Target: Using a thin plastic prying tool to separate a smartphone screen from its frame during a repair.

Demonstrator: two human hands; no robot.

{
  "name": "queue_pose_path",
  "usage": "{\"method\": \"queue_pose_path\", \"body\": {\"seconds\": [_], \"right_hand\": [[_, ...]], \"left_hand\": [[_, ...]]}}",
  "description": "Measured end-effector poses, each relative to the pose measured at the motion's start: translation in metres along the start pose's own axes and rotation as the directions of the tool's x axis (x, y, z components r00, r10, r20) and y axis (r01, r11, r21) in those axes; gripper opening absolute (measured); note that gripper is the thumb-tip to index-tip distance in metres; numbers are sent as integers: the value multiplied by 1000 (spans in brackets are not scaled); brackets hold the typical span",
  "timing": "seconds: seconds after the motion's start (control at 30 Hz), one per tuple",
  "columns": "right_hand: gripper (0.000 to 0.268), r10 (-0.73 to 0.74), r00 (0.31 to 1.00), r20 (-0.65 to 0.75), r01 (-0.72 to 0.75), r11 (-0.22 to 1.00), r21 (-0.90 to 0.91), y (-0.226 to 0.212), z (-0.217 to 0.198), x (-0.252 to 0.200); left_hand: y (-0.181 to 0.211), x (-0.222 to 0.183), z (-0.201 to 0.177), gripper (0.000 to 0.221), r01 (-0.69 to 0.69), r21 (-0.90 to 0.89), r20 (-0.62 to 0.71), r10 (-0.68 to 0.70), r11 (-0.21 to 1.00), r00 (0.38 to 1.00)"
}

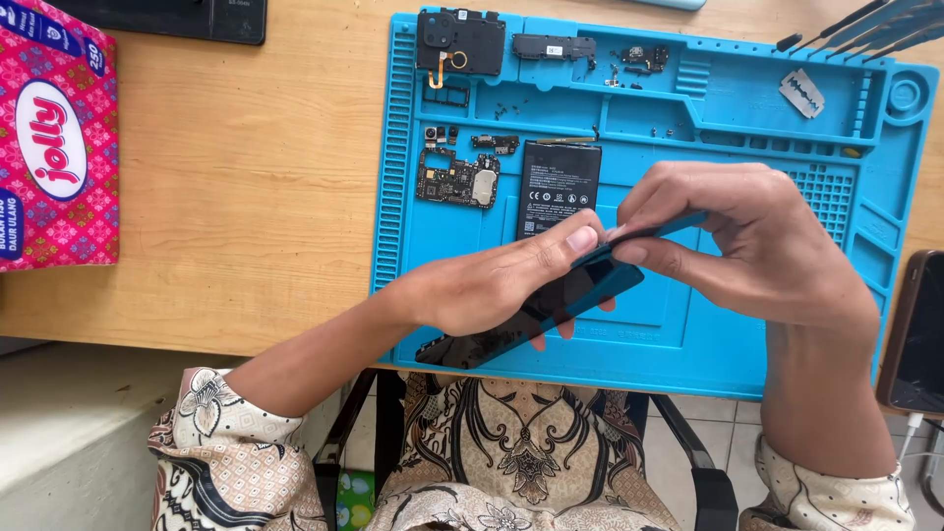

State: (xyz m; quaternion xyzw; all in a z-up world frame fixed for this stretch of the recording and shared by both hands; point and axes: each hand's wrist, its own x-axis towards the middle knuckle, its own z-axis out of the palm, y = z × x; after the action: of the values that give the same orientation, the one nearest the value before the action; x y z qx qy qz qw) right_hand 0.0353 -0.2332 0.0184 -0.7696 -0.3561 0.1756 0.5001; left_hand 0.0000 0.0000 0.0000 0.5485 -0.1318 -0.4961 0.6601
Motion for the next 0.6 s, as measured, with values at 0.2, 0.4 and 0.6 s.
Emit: {"method": "queue_pose_path", "body": {"seconds": [0.2,0.4,0.6], "right_hand": [[12,113,975,-189,-75,978,193,3,7,-5],[17,262,875,-407,99,727,680,28,15,-5],[21,498,742,-449,215,458,863,31,57,11]], "left_hand": [[-8,-2,-14,92,-132,-143,89,145,981,985],[2,-33,-32,112,-283,-531,4,337,799,942],[38,-23,-32,123,-673,-637,-640,228,377,734]]}}
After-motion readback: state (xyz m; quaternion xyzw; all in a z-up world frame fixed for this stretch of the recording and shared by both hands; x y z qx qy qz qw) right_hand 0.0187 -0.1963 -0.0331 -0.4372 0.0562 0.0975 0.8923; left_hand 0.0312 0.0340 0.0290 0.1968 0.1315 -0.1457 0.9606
